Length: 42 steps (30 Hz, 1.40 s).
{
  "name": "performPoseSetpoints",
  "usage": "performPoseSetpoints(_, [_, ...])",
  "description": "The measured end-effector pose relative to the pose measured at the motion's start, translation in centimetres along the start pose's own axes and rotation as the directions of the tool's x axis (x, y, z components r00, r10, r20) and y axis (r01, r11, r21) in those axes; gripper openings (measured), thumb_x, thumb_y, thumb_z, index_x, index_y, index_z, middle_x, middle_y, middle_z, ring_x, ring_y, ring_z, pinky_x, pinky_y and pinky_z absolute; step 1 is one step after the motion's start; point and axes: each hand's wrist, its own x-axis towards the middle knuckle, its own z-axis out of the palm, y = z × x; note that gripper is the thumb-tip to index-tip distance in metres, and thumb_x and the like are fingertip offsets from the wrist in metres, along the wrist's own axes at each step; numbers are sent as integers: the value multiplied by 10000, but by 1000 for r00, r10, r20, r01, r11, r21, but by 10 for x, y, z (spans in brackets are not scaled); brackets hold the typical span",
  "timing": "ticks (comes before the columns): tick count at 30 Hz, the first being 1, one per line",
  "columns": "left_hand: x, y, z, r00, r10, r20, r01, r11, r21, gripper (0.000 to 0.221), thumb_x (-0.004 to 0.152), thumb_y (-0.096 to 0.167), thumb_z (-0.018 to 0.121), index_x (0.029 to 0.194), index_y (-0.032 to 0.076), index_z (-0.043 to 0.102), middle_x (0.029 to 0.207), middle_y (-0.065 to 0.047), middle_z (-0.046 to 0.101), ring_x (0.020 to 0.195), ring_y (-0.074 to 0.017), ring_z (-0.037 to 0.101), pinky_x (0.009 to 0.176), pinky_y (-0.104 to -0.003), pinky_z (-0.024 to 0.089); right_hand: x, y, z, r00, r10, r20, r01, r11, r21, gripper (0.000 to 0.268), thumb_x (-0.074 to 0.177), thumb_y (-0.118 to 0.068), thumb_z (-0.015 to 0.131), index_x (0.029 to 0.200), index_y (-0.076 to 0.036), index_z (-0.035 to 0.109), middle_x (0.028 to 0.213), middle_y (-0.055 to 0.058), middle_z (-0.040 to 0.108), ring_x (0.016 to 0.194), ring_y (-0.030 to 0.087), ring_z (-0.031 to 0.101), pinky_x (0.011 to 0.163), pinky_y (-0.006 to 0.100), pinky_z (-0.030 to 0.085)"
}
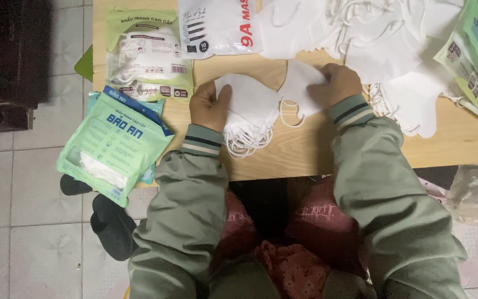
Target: A person is manually sorting, unfolding, and stacking white 9A masks on a wooden table.
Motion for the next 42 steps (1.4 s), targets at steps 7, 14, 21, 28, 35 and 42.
performPoseSetpoints(7, [-15,91,-4,994,82,-68,-75,992,97,246,925,198,708,1146,121,782,1127,-54,789,1105,-171,719,982,-298,561,-25,-6,-44,824,-399,-403,551,731,403,117,1035,-147,712,1020,-35,684,890,65,646,828,212,595,714,372,480])
performPoseSetpoints(14, [-20,93,4,985,-138,100,160,949,-272,72,971,146,722,967,74,730,809,-32,596,766,-90,559,705,-280,523,-62,-38,-63,857,-514,30,181,356,917,140,984,-93,711,1116,-57,682,1040,74,725,940,167,718,902,314,606])
performPoseSetpoints(21, [-26,118,6,952,-128,279,250,850,-463,239,1062,156,633,1260,41,702,1051,-198,771,920,-169,735,857,-368,658,-50,-41,-37,858,-500,117,177,503,846,133,977,-143,754,1036,-33,708,838,94,727,742,165,712,702,299,598])
performPoseSetpoints(28, [-31,125,8,938,-110,330,250,872,-421,298,1083,189,610,1320,13,660,1085,-208,763,991,-202,720,935,-399,632,-53,-49,-36,834,-535,136,187,506,842,128,986,-132,748,1033,-23,702,801,92,718,699,160,707,629,260,592])
performPoseSetpoints(35, [-35,133,9,932,-85,351,231,888,-398,347,1076,202,632,1353,-9,633,1135,-234,745,1061,-210,686,987,-420,605,-57,-55,-36,837,-527,149,165,502,849,136,959,-112,764,1030,-10,708,763,104,700,655,167,684,610,274,591])
performPoseSetpoints(42, [-43,139,14,992,-22,120,48,976,-214,214,1036,197,676,1088,7,759,918,-203,777,943,-153,668,904,-406,596,-54,-49,-23,846,-516,134,163,490,857,177,947,-106,773,1081,-9,711,843,132,715,721,199,705,619,312,622])
